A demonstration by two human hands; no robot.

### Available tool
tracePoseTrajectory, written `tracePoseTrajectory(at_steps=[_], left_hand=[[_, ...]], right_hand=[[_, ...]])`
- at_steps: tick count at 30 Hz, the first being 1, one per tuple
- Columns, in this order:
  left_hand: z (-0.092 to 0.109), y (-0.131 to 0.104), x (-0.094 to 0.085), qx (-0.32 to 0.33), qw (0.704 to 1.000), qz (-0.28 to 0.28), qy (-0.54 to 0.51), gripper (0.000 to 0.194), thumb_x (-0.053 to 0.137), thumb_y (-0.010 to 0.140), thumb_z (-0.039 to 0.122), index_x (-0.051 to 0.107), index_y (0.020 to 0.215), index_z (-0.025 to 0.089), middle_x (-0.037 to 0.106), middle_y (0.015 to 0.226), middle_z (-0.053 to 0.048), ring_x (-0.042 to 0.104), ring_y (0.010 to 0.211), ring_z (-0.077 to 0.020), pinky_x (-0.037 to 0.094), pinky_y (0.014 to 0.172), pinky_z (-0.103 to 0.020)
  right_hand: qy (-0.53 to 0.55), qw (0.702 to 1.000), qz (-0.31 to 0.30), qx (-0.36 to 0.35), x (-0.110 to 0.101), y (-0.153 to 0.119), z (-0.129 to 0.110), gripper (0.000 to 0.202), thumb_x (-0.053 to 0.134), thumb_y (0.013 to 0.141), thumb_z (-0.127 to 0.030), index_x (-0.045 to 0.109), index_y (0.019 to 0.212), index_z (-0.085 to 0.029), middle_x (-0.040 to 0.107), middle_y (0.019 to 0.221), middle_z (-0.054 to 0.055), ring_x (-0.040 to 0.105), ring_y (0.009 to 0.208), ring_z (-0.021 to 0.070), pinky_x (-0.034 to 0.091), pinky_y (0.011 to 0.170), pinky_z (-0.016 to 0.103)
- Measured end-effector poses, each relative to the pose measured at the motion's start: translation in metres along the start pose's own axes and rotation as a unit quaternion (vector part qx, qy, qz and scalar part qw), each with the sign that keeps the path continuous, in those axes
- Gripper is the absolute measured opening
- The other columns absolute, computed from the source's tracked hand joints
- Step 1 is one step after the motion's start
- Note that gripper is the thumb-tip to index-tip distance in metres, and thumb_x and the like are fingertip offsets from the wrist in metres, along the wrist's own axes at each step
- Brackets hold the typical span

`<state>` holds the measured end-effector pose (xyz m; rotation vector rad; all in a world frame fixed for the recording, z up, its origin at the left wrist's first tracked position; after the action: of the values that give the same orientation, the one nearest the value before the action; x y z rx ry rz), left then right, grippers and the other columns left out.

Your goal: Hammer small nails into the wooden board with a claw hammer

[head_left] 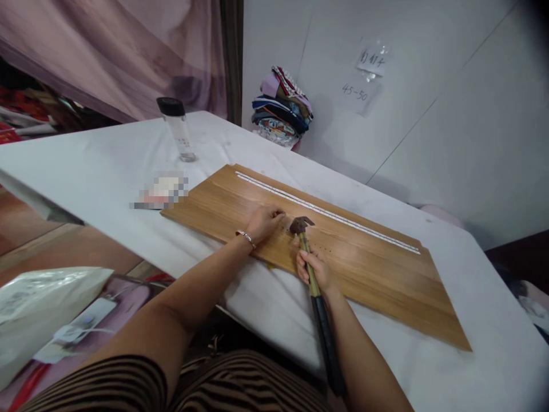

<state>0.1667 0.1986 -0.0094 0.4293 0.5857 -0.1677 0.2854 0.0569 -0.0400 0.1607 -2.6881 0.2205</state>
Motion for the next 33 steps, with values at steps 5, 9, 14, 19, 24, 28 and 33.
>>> tracePoseTrajectory(at_steps=[5,9,14,19,24,28,33], left_hand=[[0.001,-0.002,0.0,-0.001,1.0,-0.005,-0.005,0.02,0.056,0.084,0.03,0.072,0.084,0.019,0.071,0.08,-0.002,0.059,0.071,-0.0133,0.045,0.067,-0.025],[0.001,-0.003,0.0,0.0,1.0,-0.009,-0.014,0.02,0.057,0.084,0.032,0.072,0.085,0.019,0.071,0.08,-0.001,0.059,0.07,-0.0128,0.045,0.067,-0.024],[0.005,-0.004,-0.001,0.002,0.999,-0.012,-0.031,0.02,0.057,0.084,0.032,0.072,0.083,0.018,0.071,0.078,-0.001,0.057,0.068,-0.0123,0.046,0.067,-0.024],[0.007,-0.005,-0.002,0.0,1.0,-0.012,-0.029,0.021,0.055,0.083,0.032,0.07,0.08,0.019,0.07,0.076,0.0,0.056,0.067,-0.0122,0.046,0.067,-0.024],[0.011,-0.006,-0.003,0.0,0.999,-0.018,-0.027,0.02,0.055,0.083,0.032,0.069,0.077,0.018,0.069,0.074,0.0,0.056,0.066,-0.0124,0.045,0.067,-0.025],[0.012,-0.006,-0.004,-0.002,1.0,-0.016,-0.015,0.02,0.055,0.083,0.032,0.068,0.076,0.019,0.068,0.072,0.0,0.054,0.065,-0.0121,0.043,0.064,-0.025],[0.012,-0.006,-0.004,-0.002,1.0,-0.019,-0.012,0.017,0.056,0.081,0.03,0.068,0.076,0.019,0.068,0.072,0.0,0.055,0.065,-0.0119,0.043,0.064,-0.024]], right_hand=[[-0.001,1.0,0.002,-0.01,0.0,-0.001,-0.001,0.037,0.069,0.076,-0.037,0.057,0.104,-0.017,0.051,0.055,-0.01,0.036,0.028,0.0037,0.029,0.026,0.017],[0.005,1.0,0.004,-0.003,0.0,-0.001,0.001,0.037,0.07,0.075,-0.037,0.057,0.103,-0.016,0.052,0.055,-0.009,0.036,0.028,0.0037,0.028,0.026,0.017],[0.012,1.0,0.005,0.001,-0.001,-0.001,0.002,0.037,0.07,0.074,-0.036,0.057,0.103,-0.015,0.052,0.055,-0.009,0.036,0.027,0.0038,0.028,0.026,0.017],[0.021,1.0,0.012,-0.019,-0.002,-0.003,-0.002,0.036,0.07,0.075,-0.036,0.058,0.103,-0.015,0.052,0.055,-0.009,0.037,0.028,0.0037,0.027,0.027,0.017],[0.016,1.0,0.009,0.004,-0.002,-0.001,0.002,0.036,0.071,0.074,-0.039,0.058,0.099,-0.016,0.052,0.055,-0.009,0.036,0.027,0.0036,0.027,0.026,0.018],[0.022,1.0,0.012,-0.006,-0.004,-0.001,0.001,0.037,0.071,0.075,-0.038,0.059,0.103,-0.016,0.052,0.055,-0.01,0.036,0.027,0.0036,0.028,0.026,0.017],[0.024,1.0,0.01,0.001,-0.003,-0.001,0.002,0.037,0.07,0.075,-0.036,0.059,0.103,-0.016,0.051,0.055,-0.009,0.036,0.028,0.0035,0.028,0.026,0.017]])
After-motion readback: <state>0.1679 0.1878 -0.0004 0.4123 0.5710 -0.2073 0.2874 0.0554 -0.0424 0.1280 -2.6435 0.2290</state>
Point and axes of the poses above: each hand's wrist, its own y-axis towards the middle knuckle, its own x-axis out of the palm, z = x × y, the point moved 10 cm from there along y, towards the middle knuckle
